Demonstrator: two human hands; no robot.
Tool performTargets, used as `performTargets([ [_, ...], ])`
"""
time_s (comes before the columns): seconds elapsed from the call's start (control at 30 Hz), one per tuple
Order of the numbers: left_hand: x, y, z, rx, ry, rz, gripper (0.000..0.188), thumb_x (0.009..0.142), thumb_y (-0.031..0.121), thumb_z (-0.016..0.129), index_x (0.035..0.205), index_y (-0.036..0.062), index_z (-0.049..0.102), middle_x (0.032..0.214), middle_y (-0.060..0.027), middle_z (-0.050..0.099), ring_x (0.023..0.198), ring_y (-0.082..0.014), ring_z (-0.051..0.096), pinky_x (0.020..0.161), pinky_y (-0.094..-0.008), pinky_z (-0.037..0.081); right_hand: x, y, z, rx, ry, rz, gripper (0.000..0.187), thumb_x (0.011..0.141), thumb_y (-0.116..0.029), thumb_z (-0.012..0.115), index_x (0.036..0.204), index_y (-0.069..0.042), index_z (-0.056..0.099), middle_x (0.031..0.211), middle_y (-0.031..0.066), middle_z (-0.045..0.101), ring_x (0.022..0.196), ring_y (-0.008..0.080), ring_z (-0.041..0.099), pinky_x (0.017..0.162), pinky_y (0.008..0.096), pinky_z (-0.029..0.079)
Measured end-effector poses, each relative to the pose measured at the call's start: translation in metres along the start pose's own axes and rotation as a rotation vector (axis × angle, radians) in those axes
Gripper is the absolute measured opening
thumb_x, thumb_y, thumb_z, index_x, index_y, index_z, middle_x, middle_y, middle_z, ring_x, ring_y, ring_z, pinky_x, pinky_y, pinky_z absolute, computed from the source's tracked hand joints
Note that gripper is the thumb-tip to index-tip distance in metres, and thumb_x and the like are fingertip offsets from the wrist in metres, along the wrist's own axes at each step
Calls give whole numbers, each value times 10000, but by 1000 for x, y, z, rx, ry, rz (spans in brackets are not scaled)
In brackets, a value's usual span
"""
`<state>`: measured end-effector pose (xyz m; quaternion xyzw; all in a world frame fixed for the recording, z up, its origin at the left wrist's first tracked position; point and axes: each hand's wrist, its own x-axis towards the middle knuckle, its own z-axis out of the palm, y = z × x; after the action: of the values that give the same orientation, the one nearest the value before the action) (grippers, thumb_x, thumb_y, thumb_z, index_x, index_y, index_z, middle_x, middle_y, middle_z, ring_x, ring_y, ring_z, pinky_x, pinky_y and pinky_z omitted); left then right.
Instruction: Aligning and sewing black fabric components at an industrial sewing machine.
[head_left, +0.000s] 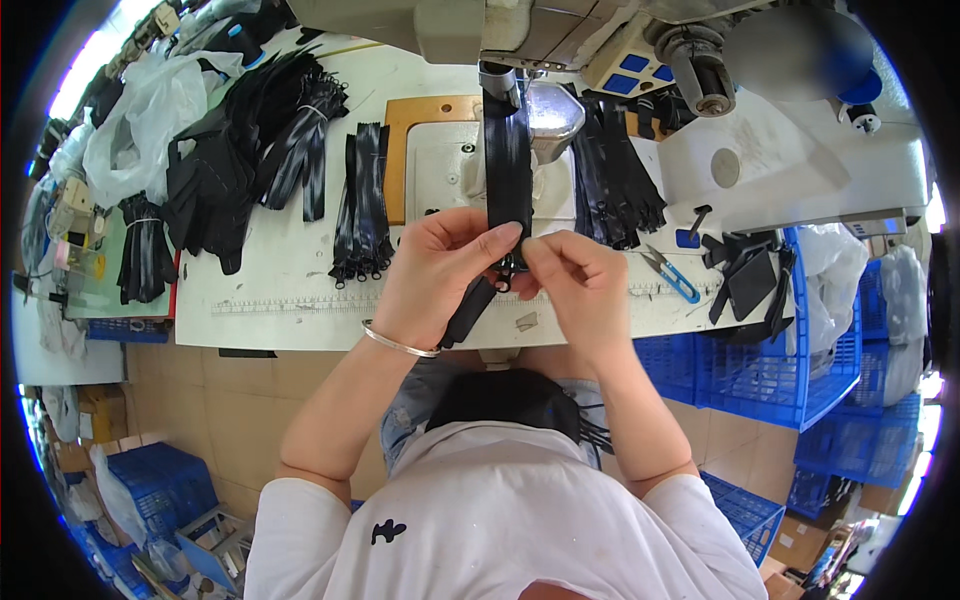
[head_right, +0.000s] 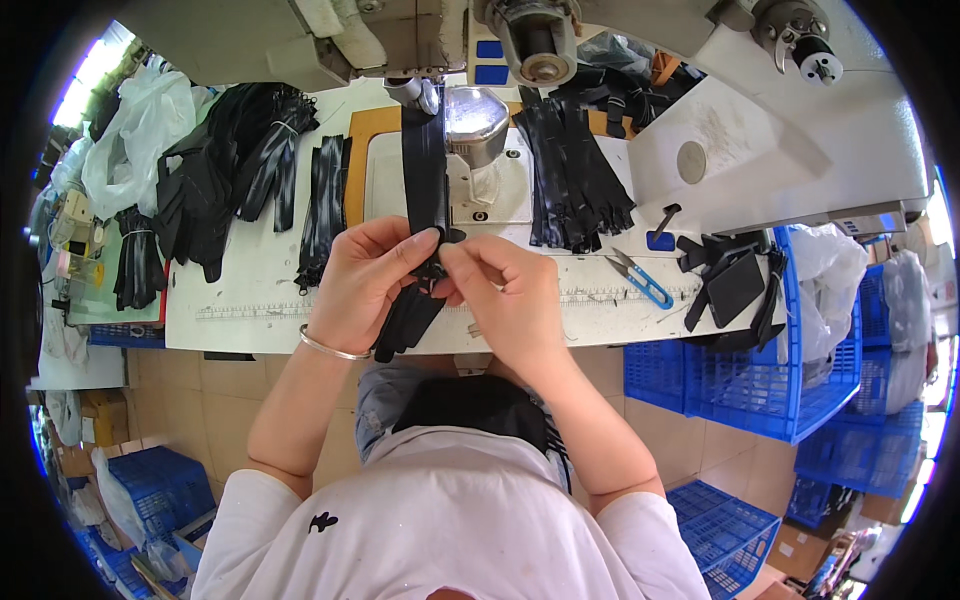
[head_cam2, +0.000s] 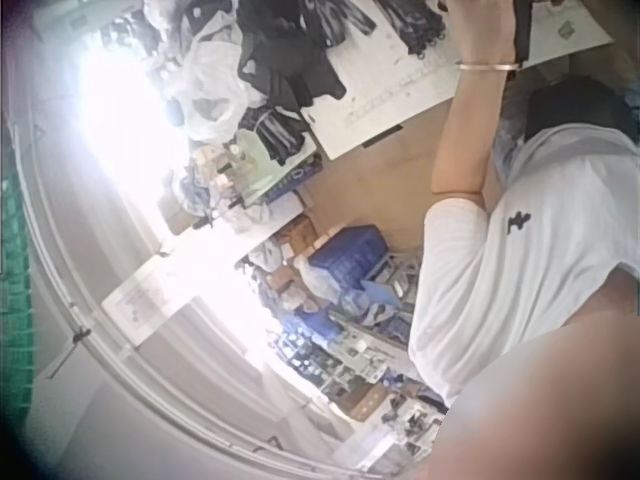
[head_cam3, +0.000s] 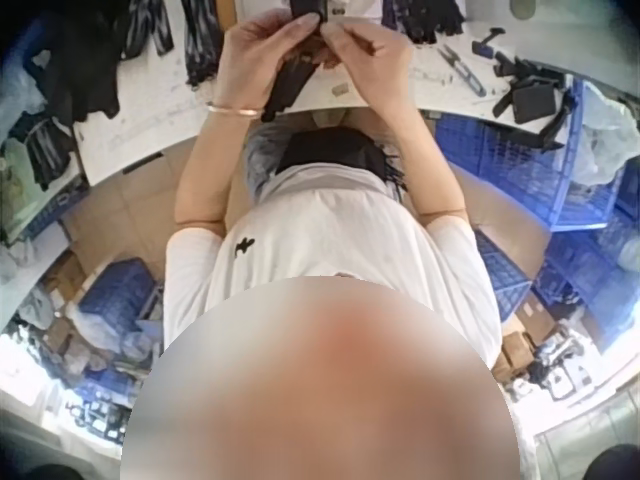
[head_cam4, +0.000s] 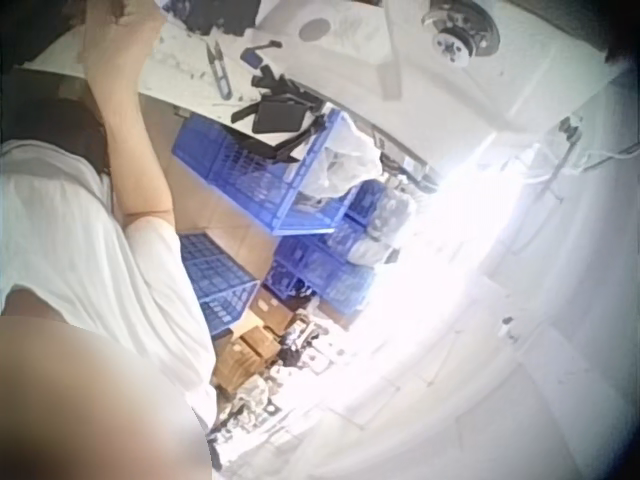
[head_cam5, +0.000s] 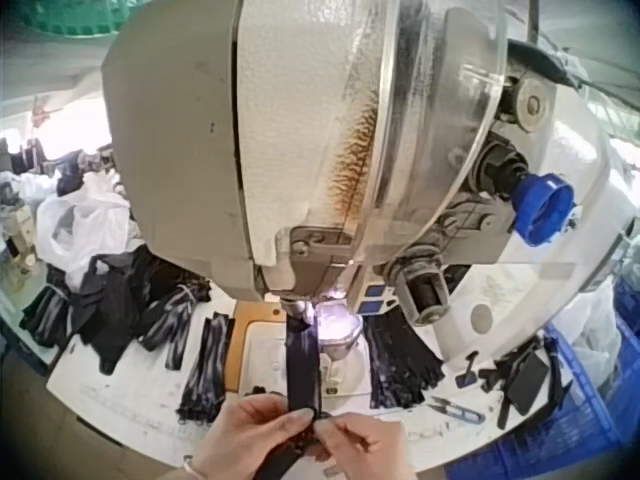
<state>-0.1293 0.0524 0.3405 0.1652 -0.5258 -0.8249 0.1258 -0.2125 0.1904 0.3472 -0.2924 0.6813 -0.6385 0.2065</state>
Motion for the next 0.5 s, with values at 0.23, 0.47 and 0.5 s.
performTargets([
  [0.23,-1,-6,2,-7,50,-26,164,859,154,682,895,-6,675,771,1,645,647,-36,540,594,-184,450,-5,0,0,-62,-34,51,150,877,-121,631,790,0,645,615,45,621,565,63,560,517,217,414],
  [0.47,-4,-6,8,-356,6,-67,108,876,102,654,933,11,673,823,-8,661,674,-39,582,601,-167,461,-8,5,3,-75,26,-130,114,844,-79,657,761,-2,642,599,36,590,548,68,527,511,227,390],
  [0.5,-5,-7,7,-347,19,-45,108,876,103,654,928,10,673,818,-9,660,675,-40,583,597,-166,461,-9,4,4,-76,23,-136,114,844,-79,657,761,-2,642,599,36,590,548,68,527,511,227,390],
])
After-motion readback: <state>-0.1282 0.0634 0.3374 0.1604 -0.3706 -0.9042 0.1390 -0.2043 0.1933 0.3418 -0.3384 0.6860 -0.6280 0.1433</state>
